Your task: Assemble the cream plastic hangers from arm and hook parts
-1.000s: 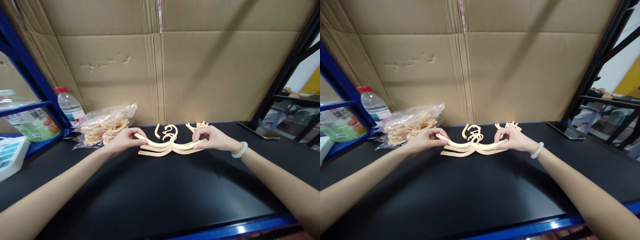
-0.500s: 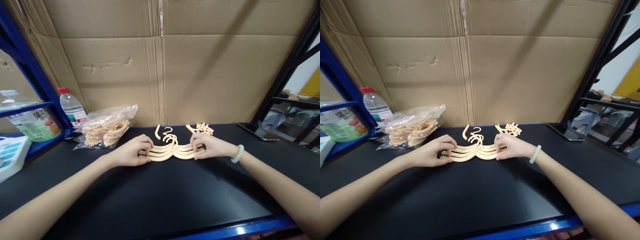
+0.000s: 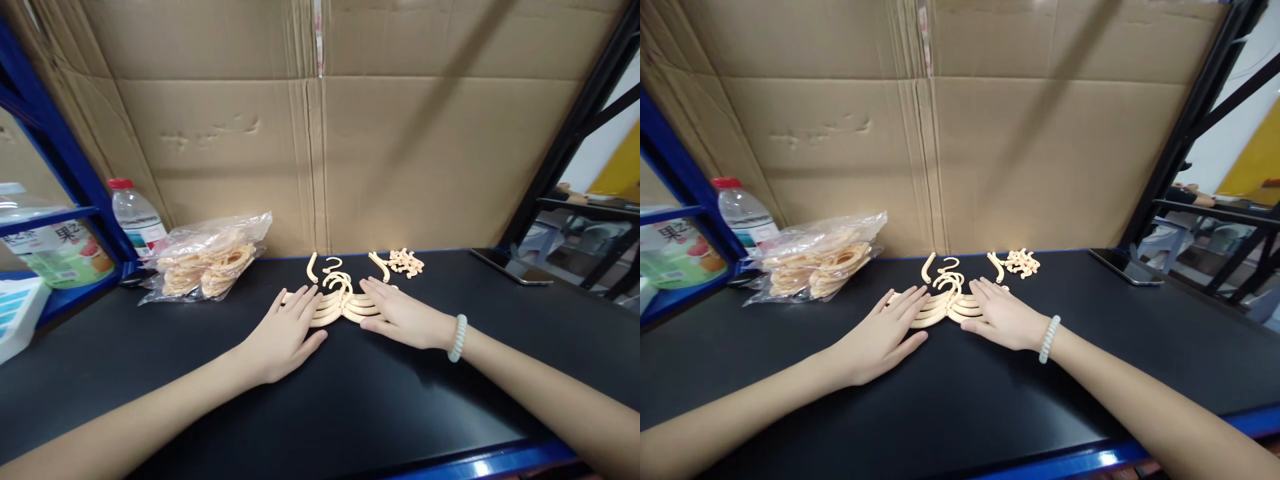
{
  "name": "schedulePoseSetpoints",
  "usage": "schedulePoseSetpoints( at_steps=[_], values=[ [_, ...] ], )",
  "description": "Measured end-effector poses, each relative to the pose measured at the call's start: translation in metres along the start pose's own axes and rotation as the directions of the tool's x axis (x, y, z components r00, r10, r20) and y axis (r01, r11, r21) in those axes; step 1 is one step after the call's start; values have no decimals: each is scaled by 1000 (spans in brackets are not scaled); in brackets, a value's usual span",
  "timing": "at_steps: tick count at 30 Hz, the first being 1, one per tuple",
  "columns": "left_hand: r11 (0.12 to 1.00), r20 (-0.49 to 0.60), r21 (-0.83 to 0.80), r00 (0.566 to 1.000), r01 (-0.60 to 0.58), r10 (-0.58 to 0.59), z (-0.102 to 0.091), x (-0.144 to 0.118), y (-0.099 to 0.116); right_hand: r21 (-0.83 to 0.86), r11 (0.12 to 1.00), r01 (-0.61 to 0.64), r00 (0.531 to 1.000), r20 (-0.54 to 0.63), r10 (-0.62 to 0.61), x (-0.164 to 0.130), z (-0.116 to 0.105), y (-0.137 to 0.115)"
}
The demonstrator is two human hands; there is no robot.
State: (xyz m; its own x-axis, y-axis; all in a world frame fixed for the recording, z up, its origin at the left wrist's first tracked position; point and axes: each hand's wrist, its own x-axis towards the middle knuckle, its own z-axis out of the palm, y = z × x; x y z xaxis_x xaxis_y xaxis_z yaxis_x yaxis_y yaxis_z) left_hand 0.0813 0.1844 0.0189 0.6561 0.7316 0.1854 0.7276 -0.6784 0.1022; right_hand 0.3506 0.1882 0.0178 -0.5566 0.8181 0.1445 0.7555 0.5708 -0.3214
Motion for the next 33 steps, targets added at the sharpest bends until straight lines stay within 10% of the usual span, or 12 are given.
schedulePoseSetpoints(
  at_steps=[33],
  values=[
    [997,-6,69,999,44,-44,8,6,-2,-204,978,-40,997,58,53,3,1,3]
  ],
)
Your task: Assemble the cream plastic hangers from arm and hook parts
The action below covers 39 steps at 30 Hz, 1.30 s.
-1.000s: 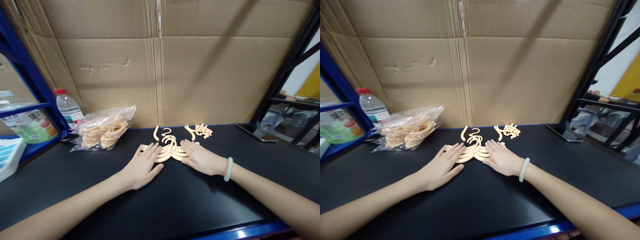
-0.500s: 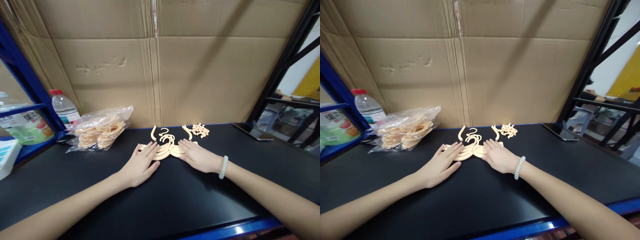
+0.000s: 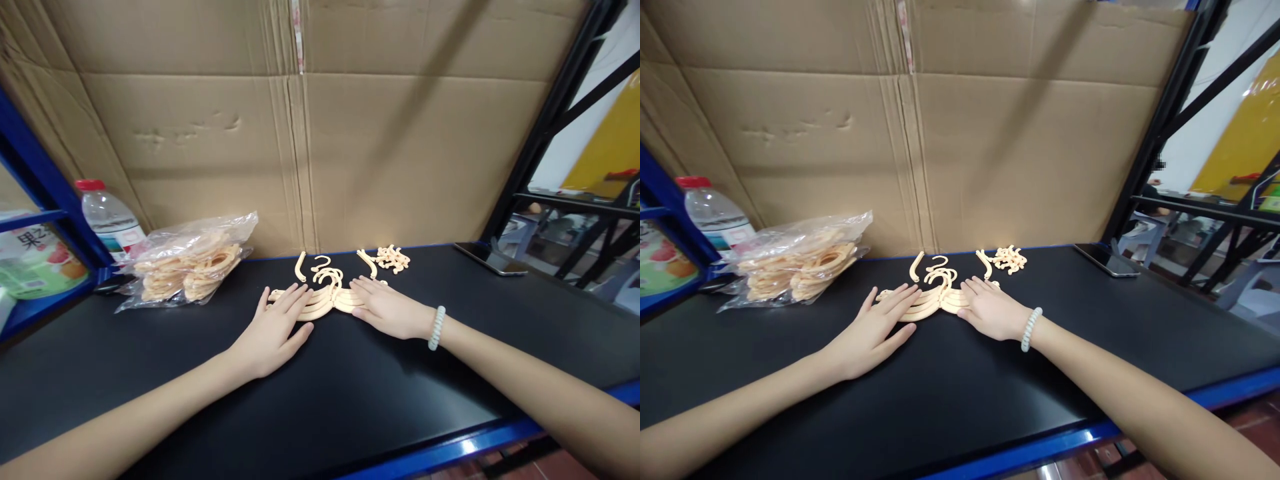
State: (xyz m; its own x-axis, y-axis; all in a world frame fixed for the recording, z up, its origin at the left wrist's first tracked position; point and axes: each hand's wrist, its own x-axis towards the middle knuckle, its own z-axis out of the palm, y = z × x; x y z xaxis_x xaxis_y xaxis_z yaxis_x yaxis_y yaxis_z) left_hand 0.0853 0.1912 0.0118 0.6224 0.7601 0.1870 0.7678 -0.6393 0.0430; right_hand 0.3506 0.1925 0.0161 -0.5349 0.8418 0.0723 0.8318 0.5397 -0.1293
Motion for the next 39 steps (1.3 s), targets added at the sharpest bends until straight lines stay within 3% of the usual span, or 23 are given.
schedulePoseSetpoints(
  at_steps=[39],
  values=[
    [999,4,-51,1000,-15,15,-1,-1,0,61,998,-32,999,28,30,-1,-1,-4]
  ],
)
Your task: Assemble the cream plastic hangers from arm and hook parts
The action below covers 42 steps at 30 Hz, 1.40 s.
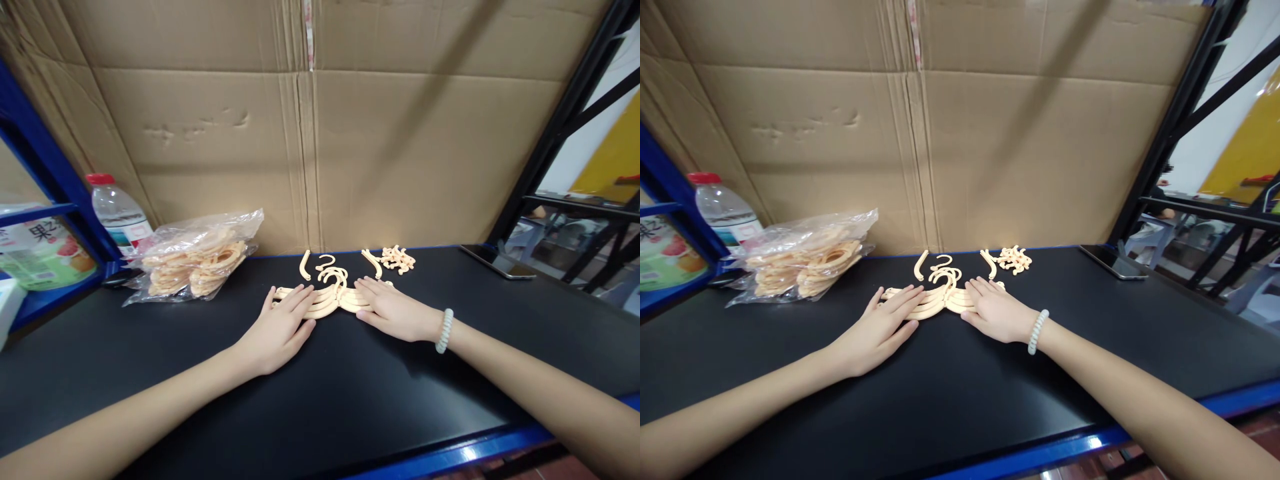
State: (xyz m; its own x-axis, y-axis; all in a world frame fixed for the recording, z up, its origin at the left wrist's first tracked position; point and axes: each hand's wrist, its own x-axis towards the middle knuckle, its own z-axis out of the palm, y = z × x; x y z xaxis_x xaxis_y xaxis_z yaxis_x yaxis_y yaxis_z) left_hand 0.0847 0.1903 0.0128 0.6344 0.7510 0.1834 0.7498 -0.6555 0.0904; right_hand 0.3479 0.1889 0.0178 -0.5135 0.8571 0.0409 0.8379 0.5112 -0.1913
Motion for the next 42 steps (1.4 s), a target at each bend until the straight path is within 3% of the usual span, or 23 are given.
schedulePoseSetpoints(
  at_steps=[42],
  values=[
    [1000,9,3,1000,9,-9,-2,1,1,7,1000,13,1000,-10,-12,0,-1,2]
  ],
)
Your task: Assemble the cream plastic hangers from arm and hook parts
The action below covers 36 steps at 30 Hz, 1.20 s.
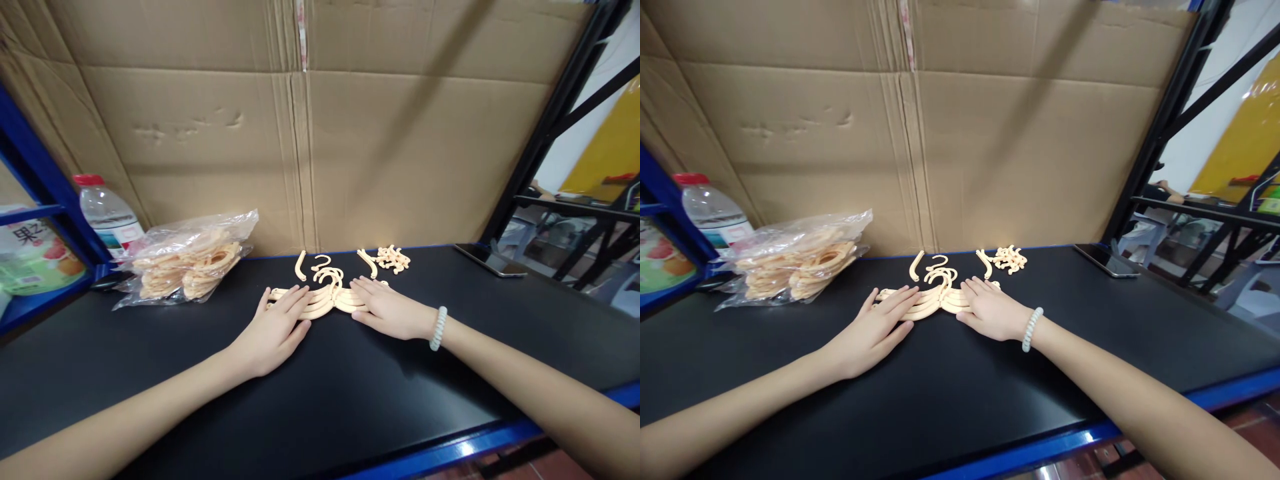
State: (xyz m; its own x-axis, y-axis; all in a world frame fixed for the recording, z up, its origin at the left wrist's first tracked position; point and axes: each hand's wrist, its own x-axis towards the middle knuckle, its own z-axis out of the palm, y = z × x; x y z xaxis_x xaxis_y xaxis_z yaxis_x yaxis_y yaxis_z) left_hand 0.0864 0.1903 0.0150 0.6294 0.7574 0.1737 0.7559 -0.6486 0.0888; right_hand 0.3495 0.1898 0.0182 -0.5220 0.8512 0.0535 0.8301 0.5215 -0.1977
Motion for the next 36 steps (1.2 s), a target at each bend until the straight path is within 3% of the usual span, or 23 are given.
schedulePoseSetpoints(
  at_steps=[17,19,21,24,25,26,29,33,36],
  values=[
    [1000,0,-11,1000,8,-8,3,-3,0,-16,1000,4,1000,26,-4,-2,-1,1],
    [1000,-31,-21,999,7,-8,1,-2,-1,1,1000,28,999,-14,-28,-1,-3,3],
    [999,-107,-30,994,19,-22,-4,4,-6,-4,998,70,987,-142,-70,6,-9,7],
    [993,-213,-24,970,118,-121,-19,29,-18,-71,990,123,918,-372,-141,31,-25,12],
    [981,-164,-24,967,195,-196,-25,41,-23,-90,986,137,904,-396,-162,44,-31,13],
    [954,-79,-19,951,298,-299,-30,54,-29,-97,984,151,906,-384,-177,58,-36,15],
    [900,44,-3,900,435,-434,-37,92,-42,-110,977,182,944,-260,-205,102,-46,18],
    [835,63,25,833,550,-550,-31,119,-46,-85,985,150,972,-169,-163,144,-39,22],
    [820,57,-10,819,572,-571,-31,121,-46,-32,993,115,970,-212,-119,153,-33,23]
  ],
)
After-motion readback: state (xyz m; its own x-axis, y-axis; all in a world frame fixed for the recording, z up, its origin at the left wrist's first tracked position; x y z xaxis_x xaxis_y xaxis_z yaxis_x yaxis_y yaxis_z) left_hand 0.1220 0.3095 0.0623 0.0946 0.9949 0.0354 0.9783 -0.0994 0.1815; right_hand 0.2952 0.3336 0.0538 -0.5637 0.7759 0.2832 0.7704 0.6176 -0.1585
